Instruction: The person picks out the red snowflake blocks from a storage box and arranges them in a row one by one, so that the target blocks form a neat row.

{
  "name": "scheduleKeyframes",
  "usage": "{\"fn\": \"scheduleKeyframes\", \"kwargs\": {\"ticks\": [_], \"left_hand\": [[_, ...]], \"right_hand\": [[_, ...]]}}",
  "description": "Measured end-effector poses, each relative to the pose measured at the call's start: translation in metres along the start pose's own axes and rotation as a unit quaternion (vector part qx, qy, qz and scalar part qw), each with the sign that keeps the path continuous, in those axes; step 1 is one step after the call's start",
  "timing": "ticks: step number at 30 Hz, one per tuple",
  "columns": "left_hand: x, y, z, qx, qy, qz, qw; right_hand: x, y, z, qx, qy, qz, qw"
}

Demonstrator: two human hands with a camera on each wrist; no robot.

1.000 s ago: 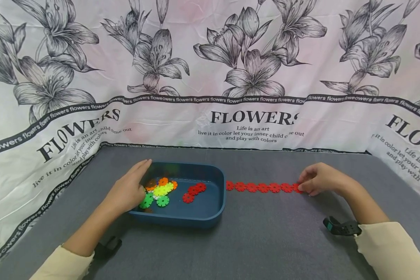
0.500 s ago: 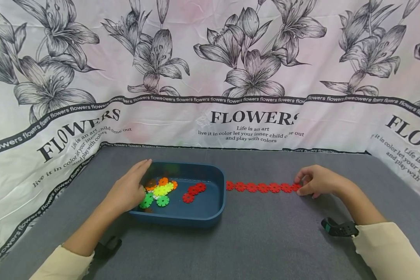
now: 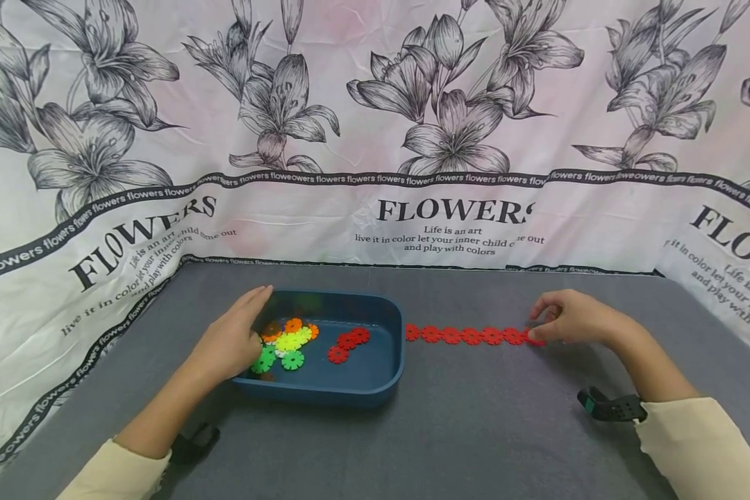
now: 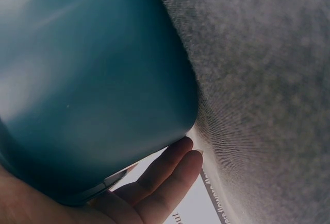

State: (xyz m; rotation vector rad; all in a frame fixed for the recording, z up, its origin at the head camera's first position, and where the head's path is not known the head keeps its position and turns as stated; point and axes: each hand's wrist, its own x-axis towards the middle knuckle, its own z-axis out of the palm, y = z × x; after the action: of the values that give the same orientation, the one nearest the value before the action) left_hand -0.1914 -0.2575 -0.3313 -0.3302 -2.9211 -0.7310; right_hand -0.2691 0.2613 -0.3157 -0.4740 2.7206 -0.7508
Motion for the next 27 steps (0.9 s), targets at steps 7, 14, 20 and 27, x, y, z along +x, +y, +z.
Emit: {"fn": "scheduleKeyframes", "kwargs": {"ticks": [7, 14, 20, 27], "left_hand": [[0.000, 0.000, -0.001, 0.002, 0.002, 0.005, 1.0000], [0.000, 0.001, -0.001, 0.000, 0.001, 0.002, 1.0000], [0.000, 0.001, -0.001, 0.000, 0.003, 0.001, 1.0000], [0.000, 0.001, 0.000, 0.000, 0.001, 0.000, 1.0000]], "right_hand": [[0.011, -0.050, 0.009, -0.051, 0.071, -0.084, 0.9926], [0.023, -0.133, 0.032, -0.046, 0.093, -0.177, 0.9786], [0.041, -0.190, 0.069, -0.079, 0.075, -0.265, 0.9582], [0.060, -0.218, 0.122, -0.179, -0.011, -0.249, 0.9519]]}}
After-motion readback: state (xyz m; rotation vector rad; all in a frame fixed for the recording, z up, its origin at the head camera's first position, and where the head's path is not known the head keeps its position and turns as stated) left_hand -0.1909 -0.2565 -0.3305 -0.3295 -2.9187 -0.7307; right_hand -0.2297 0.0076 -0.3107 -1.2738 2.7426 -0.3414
